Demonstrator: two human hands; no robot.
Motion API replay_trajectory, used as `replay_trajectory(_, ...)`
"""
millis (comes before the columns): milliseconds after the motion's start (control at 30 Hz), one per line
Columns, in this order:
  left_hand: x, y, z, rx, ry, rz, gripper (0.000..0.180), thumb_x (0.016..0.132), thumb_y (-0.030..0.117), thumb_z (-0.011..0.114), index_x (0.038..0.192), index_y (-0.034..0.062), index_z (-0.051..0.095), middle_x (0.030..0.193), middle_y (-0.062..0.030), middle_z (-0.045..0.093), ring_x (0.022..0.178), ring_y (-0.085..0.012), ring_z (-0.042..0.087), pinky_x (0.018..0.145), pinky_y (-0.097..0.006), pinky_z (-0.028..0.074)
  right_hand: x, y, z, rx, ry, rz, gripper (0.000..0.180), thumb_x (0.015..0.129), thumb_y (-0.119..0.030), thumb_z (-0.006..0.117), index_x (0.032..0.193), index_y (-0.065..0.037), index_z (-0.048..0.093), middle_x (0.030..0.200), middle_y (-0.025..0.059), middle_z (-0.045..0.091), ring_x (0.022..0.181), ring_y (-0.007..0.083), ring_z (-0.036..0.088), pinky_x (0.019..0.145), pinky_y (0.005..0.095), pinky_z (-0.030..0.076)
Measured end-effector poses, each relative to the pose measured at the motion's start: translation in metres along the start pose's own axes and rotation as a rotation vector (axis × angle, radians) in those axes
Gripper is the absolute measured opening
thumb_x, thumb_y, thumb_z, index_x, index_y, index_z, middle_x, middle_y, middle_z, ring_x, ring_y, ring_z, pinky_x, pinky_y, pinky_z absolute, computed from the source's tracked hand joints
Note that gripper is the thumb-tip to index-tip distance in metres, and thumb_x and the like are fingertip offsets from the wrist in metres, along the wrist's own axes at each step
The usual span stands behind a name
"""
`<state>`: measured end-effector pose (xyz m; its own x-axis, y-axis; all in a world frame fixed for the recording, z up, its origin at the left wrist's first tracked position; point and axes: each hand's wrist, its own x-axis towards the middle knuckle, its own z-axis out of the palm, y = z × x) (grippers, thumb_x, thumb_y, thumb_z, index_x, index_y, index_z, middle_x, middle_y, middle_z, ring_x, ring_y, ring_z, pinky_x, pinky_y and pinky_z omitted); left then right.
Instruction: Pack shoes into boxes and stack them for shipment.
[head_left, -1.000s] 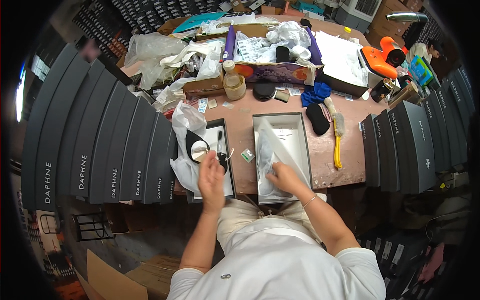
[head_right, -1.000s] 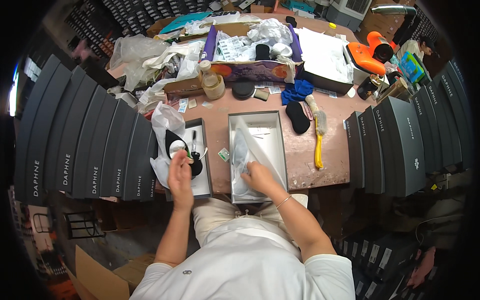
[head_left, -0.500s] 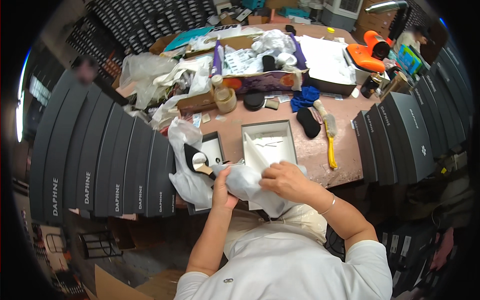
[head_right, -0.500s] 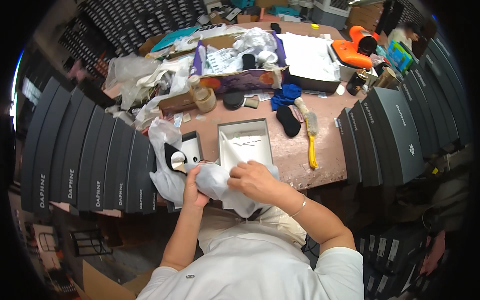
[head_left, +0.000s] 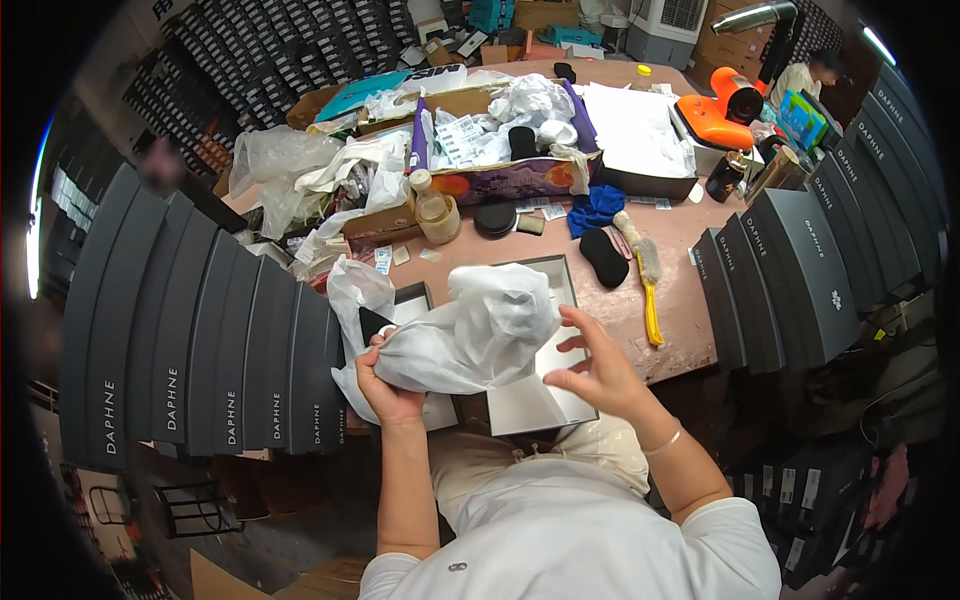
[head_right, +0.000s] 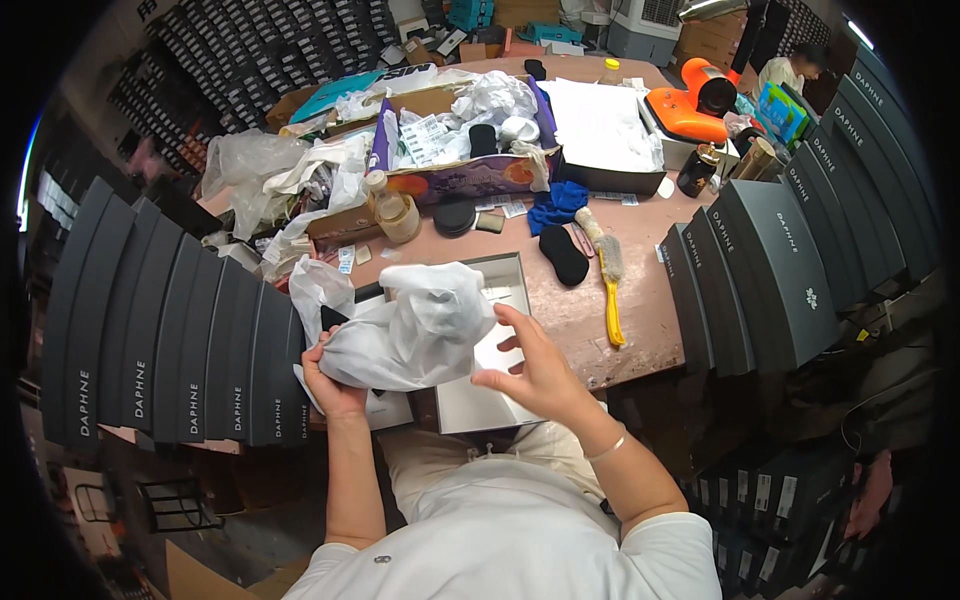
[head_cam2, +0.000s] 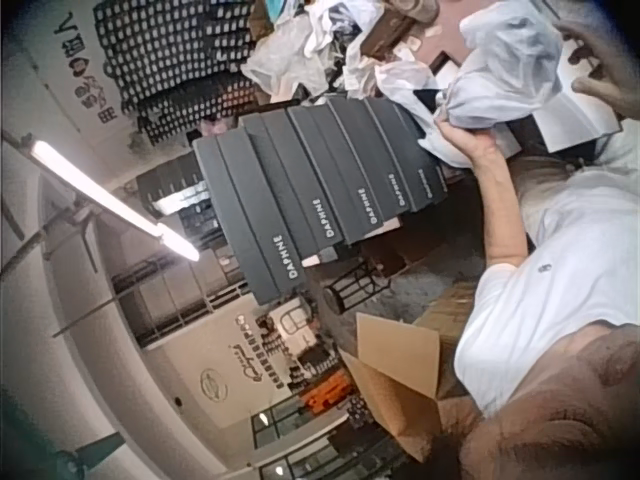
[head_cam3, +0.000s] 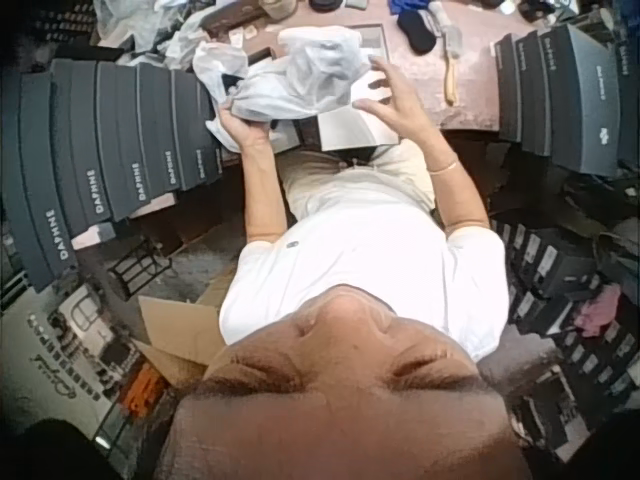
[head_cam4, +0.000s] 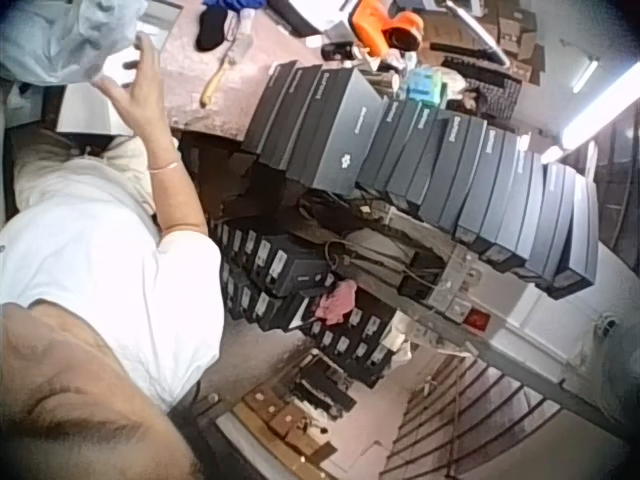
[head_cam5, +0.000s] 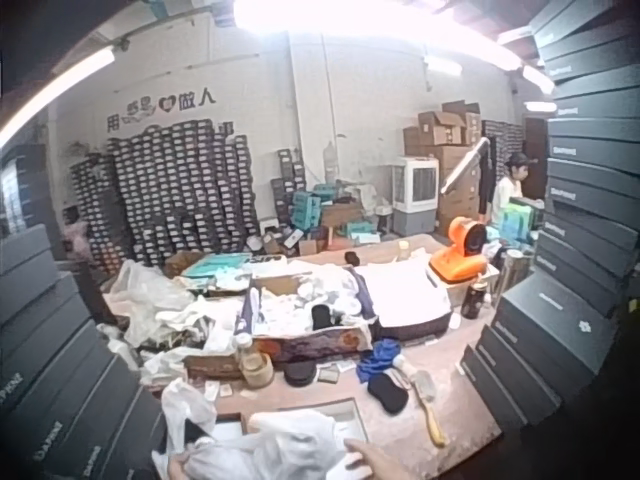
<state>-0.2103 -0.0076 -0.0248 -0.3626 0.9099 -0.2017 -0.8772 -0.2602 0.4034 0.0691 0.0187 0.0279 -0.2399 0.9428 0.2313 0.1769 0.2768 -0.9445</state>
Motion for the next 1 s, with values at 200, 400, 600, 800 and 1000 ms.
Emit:
replay_trajectory(200,-0.001,-0.004,-0.024,-0.015,0.309,-0.066,0.035,0.080,0.025,0.053,0.106,0.0047,0.062,0.106,-0.0103,0.065,0.099,-0.0282,0.062,0.091,-0.044,0.048,-0.006,0.013,0.021,-0.226,-0.121,-0.308,0.015,0.083,-0.009,0.065,0.096,-0.002,0.063,0.077,0.0147,0.058,0.065,0.0295,0.058,0.059,0.0372,0.050)
replay_trajectory(400,-0.002,-0.006,-0.031,0.025,0.321,-0.129,0.036,0.081,0.027,0.052,0.107,0.0045,0.061,0.107,-0.0100,0.065,0.100,-0.0283,0.062,0.093,-0.044,0.047,-0.048,0.062,0.031,-0.412,-0.963,-0.268,0.015,0.085,-0.021,0.059,0.084,-0.006,0.064,0.082,0.0123,0.064,0.078,0.0325,0.062,0.067,0.0408,0.050)
replay_trajectory(600,-0.006,0.013,-0.017,0.036,0.094,-0.087,0.029,0.080,0.022,0.053,0.102,0.0035,0.058,0.105,-0.0125,0.063,0.100,-0.0280,0.060,0.094,-0.043,0.046,0.034,-0.001,-0.049,0.143,-0.244,-0.023,0.028,0.088,-0.009,0.065,0.113,0.001,0.058,0.099,0.0074,0.063,0.089,0.0174,0.060,0.077,0.0308,0.050)
replay_trajectory(800,-0.043,-0.017,0.020,0.304,-0.155,-0.156,0.051,0.092,0.025,0.057,0.136,0.0086,0.036,0.126,-0.0134,0.054,0.117,-0.0274,0.052,0.101,-0.042,0.042,0.020,0.034,-0.027,0.558,-0.668,0.334,0.084,0.066,-0.031,0.084,0.133,0.001,0.044,0.123,0.0116,0.056,0.110,0.0204,0.056,0.098,0.0340,0.043)
replay_trajectory(1000,-0.055,-0.048,-0.045,0.740,-0.196,-0.255,0.030,0.094,0.013,0.057,0.122,0.0017,0.054,0.099,-0.0026,0.063,0.087,-0.0110,0.061,0.076,-0.024,0.050,-0.038,0.057,-0.056,0.914,-0.287,0.415,0.105,0.056,-0.048,0.088,0.135,0.001,0.040,0.127,0.0106,0.055,0.117,0.0208,0.054,0.101,0.0370,0.042)
